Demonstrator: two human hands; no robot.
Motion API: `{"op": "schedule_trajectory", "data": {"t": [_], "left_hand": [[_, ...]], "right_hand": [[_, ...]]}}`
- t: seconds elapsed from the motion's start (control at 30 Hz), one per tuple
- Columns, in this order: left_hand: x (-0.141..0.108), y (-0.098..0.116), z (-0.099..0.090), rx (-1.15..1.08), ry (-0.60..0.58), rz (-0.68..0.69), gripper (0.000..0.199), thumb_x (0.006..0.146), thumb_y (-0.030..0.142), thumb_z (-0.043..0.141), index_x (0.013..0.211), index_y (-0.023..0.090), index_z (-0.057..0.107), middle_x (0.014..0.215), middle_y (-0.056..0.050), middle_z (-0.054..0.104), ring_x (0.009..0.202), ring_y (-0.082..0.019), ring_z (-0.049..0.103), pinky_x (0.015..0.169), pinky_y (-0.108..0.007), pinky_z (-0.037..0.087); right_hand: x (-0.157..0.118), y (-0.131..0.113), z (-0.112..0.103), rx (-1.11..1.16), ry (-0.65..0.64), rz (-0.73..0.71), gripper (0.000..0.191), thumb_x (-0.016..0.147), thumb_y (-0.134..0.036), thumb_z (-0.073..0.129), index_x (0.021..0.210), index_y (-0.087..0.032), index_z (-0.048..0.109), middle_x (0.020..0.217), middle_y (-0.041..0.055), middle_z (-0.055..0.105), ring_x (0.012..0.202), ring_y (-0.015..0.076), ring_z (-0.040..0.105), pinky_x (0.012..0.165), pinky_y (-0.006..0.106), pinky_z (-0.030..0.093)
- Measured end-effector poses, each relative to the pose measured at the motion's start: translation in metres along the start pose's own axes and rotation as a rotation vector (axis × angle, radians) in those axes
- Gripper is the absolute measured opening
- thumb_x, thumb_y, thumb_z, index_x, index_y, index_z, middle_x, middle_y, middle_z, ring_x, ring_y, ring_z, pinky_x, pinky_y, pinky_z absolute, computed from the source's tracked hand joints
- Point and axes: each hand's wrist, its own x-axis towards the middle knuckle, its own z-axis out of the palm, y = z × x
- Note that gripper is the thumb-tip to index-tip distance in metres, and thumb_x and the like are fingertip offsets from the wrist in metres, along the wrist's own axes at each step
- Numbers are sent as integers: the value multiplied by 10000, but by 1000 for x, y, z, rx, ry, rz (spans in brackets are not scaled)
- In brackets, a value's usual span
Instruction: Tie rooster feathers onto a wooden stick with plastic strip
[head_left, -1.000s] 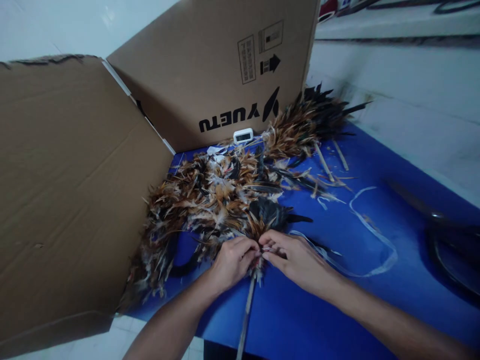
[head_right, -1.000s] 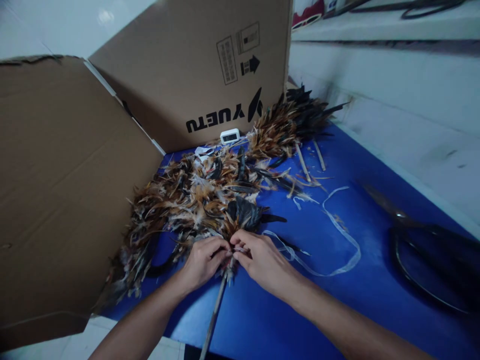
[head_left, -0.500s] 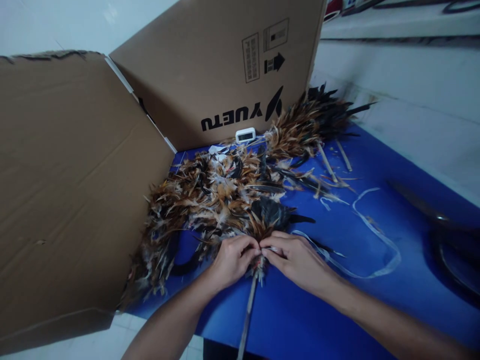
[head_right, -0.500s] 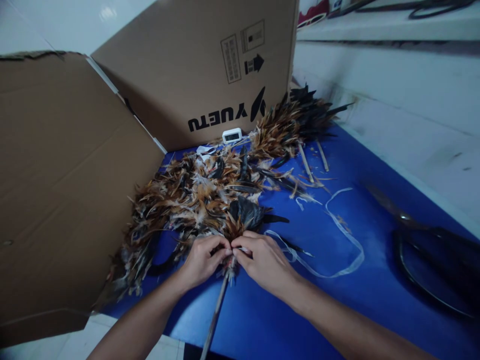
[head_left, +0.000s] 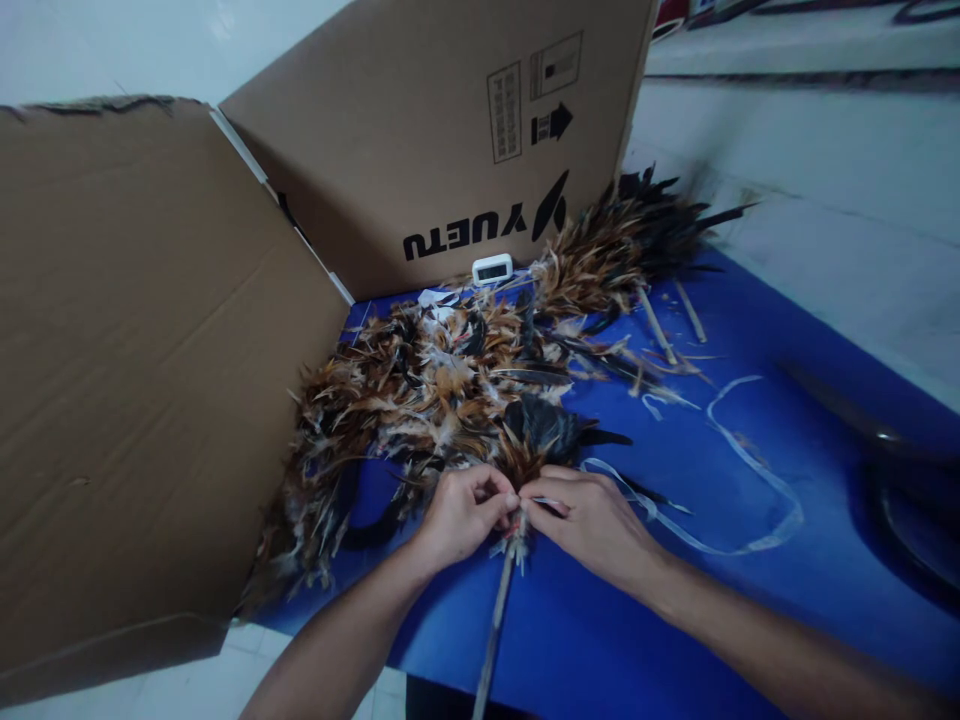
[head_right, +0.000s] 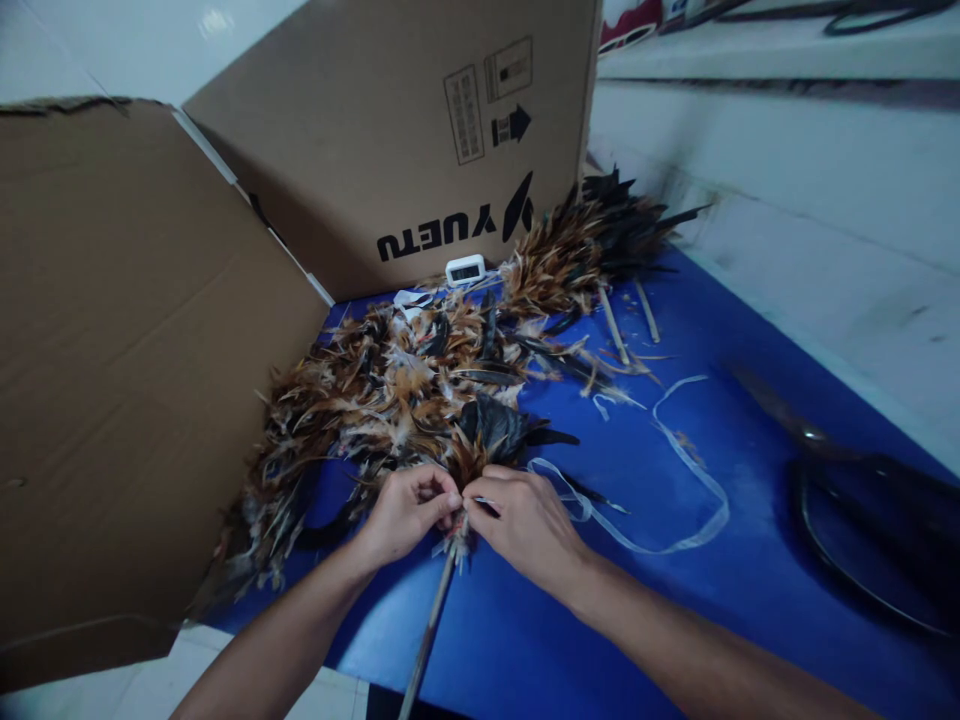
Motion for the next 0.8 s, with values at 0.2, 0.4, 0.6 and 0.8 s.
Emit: {"op": "schedule_trajectory", "data": {"t": [0.2,0.4,0.6,0.8], "left_hand": [[1,2,3,-158,-17,-86,251,690,340,667,697,124,541,524,9,570,457,-86,536,484,-211,456],[0,2,1,-73,5,-46,257,631,259,703,739,139,503,643,-5,603,528,-90,571,506,-201,467],[-6,2,6,153,93,78,134,684,190,620,744,156,505,661,12,590,548,-69,540,501,-161,425],[-11,6,10,435,166,295,21,723,146,562,739,159,562,655,14,572,564,-67,520,509,-154,398]], "right_hand": [[1,4,6,117,30,55,188,746,-201,502,672,-217,673,672,1,612,577,118,508,556,235,350],[3,8,7,150,3,107,163,730,-219,534,664,-213,682,663,-1,619,582,120,512,551,237,346],[4,6,6,151,-8,150,161,711,-206,534,660,-205,686,647,-6,604,582,118,499,558,242,335],[7,2,2,175,-1,167,162,686,-194,520,623,-191,669,609,-12,573,557,112,469,541,237,321]]}}
